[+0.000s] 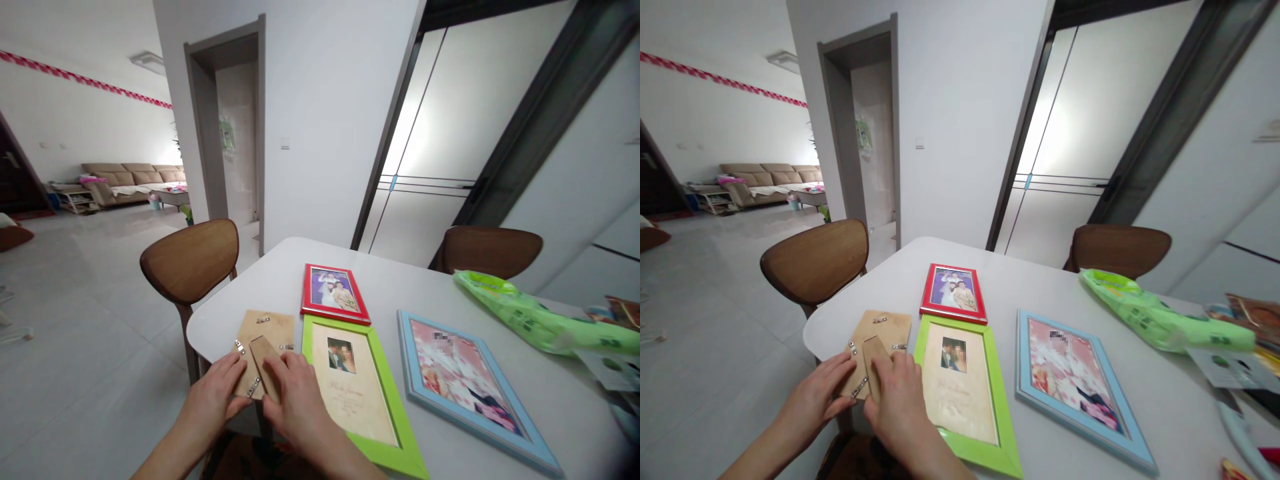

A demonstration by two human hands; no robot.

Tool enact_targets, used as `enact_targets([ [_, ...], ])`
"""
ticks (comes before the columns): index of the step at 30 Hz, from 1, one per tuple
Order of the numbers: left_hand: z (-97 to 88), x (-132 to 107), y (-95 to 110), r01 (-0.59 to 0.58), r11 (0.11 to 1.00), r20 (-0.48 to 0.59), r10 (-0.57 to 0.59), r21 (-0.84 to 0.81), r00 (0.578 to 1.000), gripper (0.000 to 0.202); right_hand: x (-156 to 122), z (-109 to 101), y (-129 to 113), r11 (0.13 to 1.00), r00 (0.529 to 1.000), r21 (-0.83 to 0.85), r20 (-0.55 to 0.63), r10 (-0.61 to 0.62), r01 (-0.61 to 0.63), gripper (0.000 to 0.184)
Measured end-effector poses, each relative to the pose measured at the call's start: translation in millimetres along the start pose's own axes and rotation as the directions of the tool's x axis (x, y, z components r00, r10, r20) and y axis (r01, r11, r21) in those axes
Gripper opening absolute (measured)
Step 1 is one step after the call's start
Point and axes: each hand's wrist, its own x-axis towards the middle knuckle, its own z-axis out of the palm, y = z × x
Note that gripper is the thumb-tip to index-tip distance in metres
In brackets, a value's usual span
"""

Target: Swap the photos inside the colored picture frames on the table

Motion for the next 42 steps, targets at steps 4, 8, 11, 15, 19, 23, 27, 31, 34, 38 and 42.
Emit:
enact_targets([
  [4,-10.0,8,35,-0.127,0.992,-0.089,0.124,-0.025,0.988,0.042,-23,-37,26,0.999,0.998,0.026,-0.045,-0.038,0.039,0.036],
  [8,-7.2,25,90,-0.134,0.982,0.082,0.146,-0.135,0.986,0.042,-55,-67,71,0.999,1.0,-0.046,-0.026,0.002,-0.003,0.034],
  [11,1.9,37,118,-0.091,0.972,0.22,0.139,-0.215,0.965,0.04,-71,-74,100,0.994,0.999,-0.093,-0.013,0.047,-0.048,0.033],
  [15,15.6,44,127,-0.067,0.965,0.299,0.144,-0.253,0.943,0.033,-78,-69,119,0.99,0.999,-0.137,-0.024,0.035,-0.038,0.033],
  [19,21.7,42,123,-0.08,0.962,0.315,0.164,-0.262,0.935,0.019,-82,-59,128,0.985,0.999,-0.174,-0.041,-0.022,0.014,0.033],
  [23,20.0,37,122,-0.094,0.958,0.318,0.181,-0.27,0.931,0.016,-84,-55,135,0.979,0.997,-0.197,-0.051,-0.059,0.048,0.032],
  [27,21.6,34,119,-0.124,0.948,0.302,0.214,-0.292,0.929,0.04,-72,-58,142,0.975,0.99,-0.218,-0.14,0.004,-0.035,0.027],
  [31,28.6,32,114,-0.126,0.953,0.31,0.212,-0.276,0.927,0.043,-49,-62,147,0.949,0.981,-0.264,-0.132,0.142,-0.173,0.023],
  [34,32.0,31,113,-0.116,0.954,0.322,0.206,-0.277,0.924,0.045,-37,-63,148,0.935,0.979,-0.295,-0.111,0.17,-0.196,0.023],
  [38,31.3,31,113,-0.099,0.957,0.329,0.19,-0.273,0.925,0.048,-38,-63,149,0.948,0.986,-0.277,-0.092,0.136,-0.156,0.024],
  [42,29.3,31,114,-0.104,0.955,0.326,0.195,-0.278,0.925,0.047,-42,-65,151,0.959,0.987,-0.237,-0.082,0.14,-0.155,0.025],
])
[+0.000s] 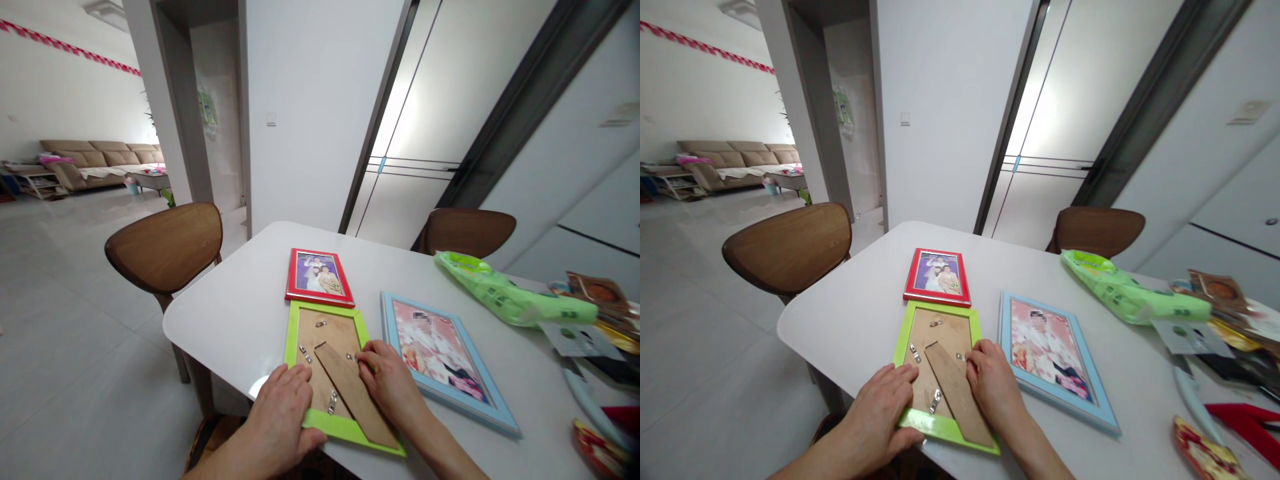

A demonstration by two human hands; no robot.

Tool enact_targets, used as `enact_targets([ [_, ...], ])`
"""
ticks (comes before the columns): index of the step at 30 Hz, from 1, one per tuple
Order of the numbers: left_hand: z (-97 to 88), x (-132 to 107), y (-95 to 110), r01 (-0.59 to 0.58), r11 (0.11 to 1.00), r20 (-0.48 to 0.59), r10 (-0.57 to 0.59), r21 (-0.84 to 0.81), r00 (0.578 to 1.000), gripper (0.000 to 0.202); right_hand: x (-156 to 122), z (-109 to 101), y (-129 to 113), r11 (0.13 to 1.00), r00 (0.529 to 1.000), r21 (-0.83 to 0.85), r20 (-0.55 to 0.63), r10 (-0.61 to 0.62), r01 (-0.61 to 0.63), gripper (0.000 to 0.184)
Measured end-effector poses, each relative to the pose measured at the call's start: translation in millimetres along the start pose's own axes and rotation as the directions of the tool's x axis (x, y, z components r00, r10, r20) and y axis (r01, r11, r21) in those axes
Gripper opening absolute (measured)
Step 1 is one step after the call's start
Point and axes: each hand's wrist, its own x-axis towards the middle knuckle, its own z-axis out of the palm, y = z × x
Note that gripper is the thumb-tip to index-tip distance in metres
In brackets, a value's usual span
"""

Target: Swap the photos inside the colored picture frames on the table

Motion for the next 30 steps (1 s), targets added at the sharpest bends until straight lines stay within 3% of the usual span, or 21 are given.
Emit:
enact_targets([
  [6,0.8,-2,-3,-0.025,1.0,-0.021,0.025,0.003,0.999,0.045,-8,-2,-8,1.0,0.999,0.009,-0.03,-0.019,0.019,0.025],
  [9,0.3,-3,-5,-0.038,0.999,-0.01,0.038,0.005,0.999,0.041,-23,-6,-24,0.986,0.985,0.035,-0.062,-0.158,0.161,0.025],
  [14,-1.6,-3,-6,-0.048,0.999,0.001,0.048,0.008,0.999,0.036,-40,-15,-50,0.925,0.925,0.132,0.088,-0.369,0.357,0.025],
  [22,-3.5,-2,-6,-0.053,0.999,0.003,0.053,-0.006,0.999,0.038,-20,-5,-49,0.958,0.951,0.173,0.172,-0.257,0.228,0.016],
  [30,-2.2,-4,-9,-0.072,0.997,-0.018,0.072,-0.012,0.997,0.039,-24,-15,-51,0.94,0.931,0.233,0.208,-0.3,0.25,0.019],
])
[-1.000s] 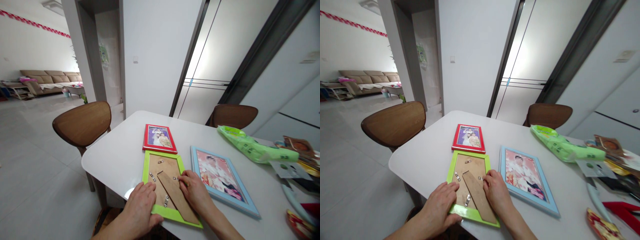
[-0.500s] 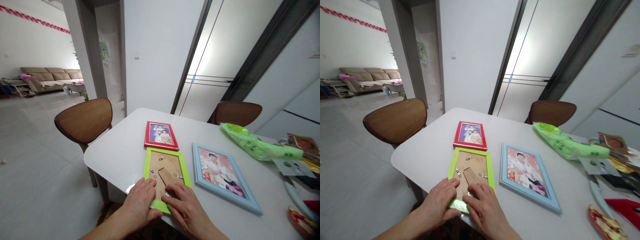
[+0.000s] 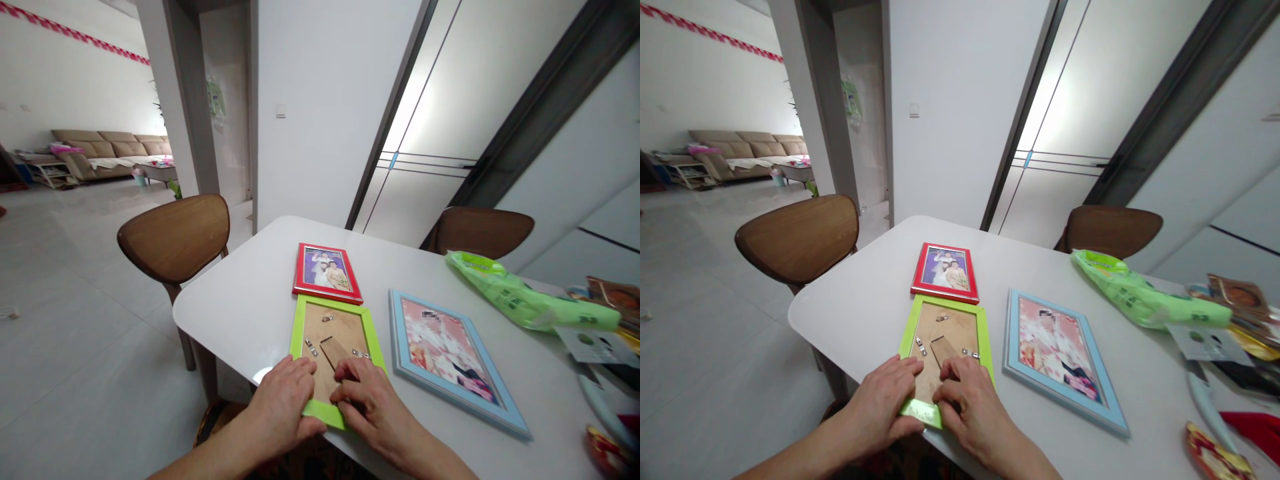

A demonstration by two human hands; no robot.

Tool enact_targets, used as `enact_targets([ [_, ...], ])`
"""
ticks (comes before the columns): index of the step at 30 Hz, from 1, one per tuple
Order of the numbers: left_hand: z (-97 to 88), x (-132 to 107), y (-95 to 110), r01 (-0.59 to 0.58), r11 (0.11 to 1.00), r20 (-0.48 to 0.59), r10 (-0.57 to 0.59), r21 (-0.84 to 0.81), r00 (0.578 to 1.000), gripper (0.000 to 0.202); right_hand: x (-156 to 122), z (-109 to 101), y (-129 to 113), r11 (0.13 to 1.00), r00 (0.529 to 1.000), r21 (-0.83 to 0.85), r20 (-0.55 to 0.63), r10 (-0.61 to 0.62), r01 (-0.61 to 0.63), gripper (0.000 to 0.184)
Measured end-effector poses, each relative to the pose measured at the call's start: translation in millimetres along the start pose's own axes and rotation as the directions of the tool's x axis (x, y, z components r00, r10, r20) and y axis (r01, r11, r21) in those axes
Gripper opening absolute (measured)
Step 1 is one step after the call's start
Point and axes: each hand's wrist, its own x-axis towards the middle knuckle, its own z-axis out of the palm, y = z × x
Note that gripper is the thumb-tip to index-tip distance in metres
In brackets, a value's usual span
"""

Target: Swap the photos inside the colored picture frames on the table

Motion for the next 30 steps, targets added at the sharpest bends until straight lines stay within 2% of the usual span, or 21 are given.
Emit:
enact_targets([
  [4,3.9,-2,-2,-0.01,1.0,-0.023,0.009,-0.025,1.0,0.039,19,4,1,0.997,0.993,0.032,-0.094,0.073,-0.071,0.02],
  [8,3.9,-3,-2,-0.012,0.999,-0.042,0.01,-0.05,0.999,0.036,53,18,4,0.984,0.974,-0.083,-0.176,0.143,-0.159,0.021],
  [12,1.6,-3,-3,-0.018,0.997,-0.043,0.014,-0.079,0.999,0.037,71,26,2,0.983,0.982,-0.125,-0.151,0.112,-0.132,0.021],
  [19,0.6,-3,-2,-0.018,0.997,-0.054,0.013,-0.082,0.998,0.041,70,25,-4,0.988,0.993,-0.136,-0.103,0.062,-0.076,0.026],
  [22,1.2,-3,-3,-0.015,0.997,-0.046,0.012,-0.078,0.999,0.042,72,21,7,0.986,0.985,-0.124,-0.144,0.097,-0.115,0.02],
  [26,3.0,-5,-5,-0.022,0.995,-0.044,0.018,-0.093,0.999,0.042,80,14,31,0.961,0.944,-0.115,-0.247,0.217,-0.251,0.02],
  [30,4.9,-5,-6,-0.018,0.996,-0.054,0.013,-0.092,0.998,0.042,95,14,50,0.934,0.916,-0.107,-0.262,0.304,-0.341,0.02],
])
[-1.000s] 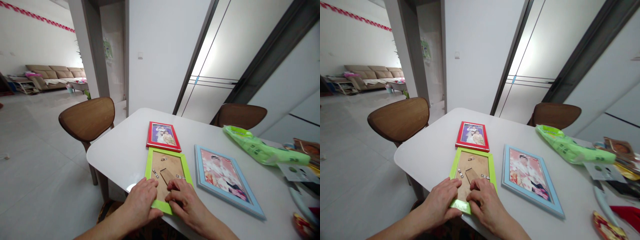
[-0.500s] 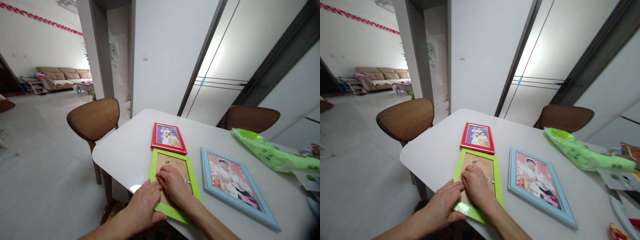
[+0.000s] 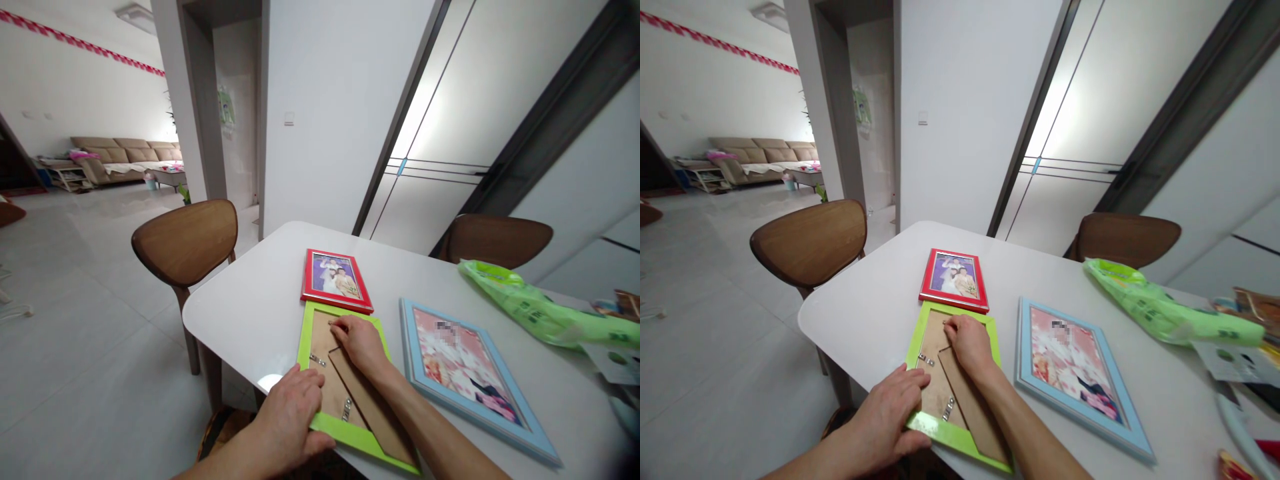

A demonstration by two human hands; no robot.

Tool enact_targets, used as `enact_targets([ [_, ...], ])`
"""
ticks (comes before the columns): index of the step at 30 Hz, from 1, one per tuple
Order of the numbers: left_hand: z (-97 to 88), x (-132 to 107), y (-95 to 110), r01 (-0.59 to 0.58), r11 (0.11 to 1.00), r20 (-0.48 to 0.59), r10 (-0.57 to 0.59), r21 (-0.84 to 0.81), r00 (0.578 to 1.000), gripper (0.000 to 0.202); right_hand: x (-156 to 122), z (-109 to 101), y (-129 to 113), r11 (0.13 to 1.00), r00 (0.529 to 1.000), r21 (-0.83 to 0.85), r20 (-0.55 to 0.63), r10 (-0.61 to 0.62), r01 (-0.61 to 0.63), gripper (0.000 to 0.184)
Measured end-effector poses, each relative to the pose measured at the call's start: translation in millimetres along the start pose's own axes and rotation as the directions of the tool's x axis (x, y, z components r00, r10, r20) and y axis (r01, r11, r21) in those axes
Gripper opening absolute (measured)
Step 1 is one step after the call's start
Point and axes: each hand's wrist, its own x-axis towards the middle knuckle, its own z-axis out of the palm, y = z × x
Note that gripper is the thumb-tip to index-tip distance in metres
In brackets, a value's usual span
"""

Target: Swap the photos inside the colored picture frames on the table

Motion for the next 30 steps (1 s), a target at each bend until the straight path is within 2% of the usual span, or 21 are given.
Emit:
enact_targets([
  [7,-1.6,-1,5,0.03,0.999,0.018,-0.03,-0.012,0.999,0.042,25,13,7,0.98,0.979,0.003,-0.04,0.201,-0.201,0.015],
  [11,-8.6,-2,8,0.06,0.998,0.066,-0.061,0.018,0.996,0.041,31,12,8,0.964,0.966,0.099,-0.06,0.253,-0.247,0.012],
  [14,-11.9,3,16,0.064,0.996,0.112,-0.07,0.057,0.991,0.047,26,3,10,0.942,0.962,0.23,-0.067,0.266,-0.244,0.019],
  [16,-9.9,9,23,0.018,0.997,0.141,-0.028,0.073,0.99,0.054,15,-7,14,0.913,0.96,0.334,-0.069,0.27,-0.233,0.026],
  [18,-4.6,16,30,-0.034,0.997,0.169,0.022,0.071,0.985,0.052,-2,-20,21,0.87,0.956,0.434,-0.062,0.287,-0.233,0.028],
  [22,4.8,24,38,-0.038,0.997,0.197,0.023,0.071,0.98,0.04,-44,-44,36,0.74,0.923,0.599,-0.004,0.384,-0.305,0.028],
  [24,0.9,24,41,-0.032,0.996,0.19,0.017,0.081,0.982,0.04,-63,-52,39,0.675,0.898,0.655,0.013,0.439,-0.339,0.03],
  [26,-10.4,24,47,-0.038,0.996,0.162,0.025,0.077,0.986,0.036,-79,-56,37,0.602,0.881,0.713,0.047,0.471,-0.359,0.029],
  [28,-24.7,24,53,-0.048,0.997,0.128,0.04,0.06,0.991,0.025,-91,-57,31,0.469,0.858,0.793,0.126,0.497,-0.388,0.025],
  [30,-34.4,24,57,-0.054,0.998,0.11,0.049,0.045,0.993,0.011,-100,-56,21,0.265,0.817,0.873,0.222,0.533,-0.41,0.026],
])
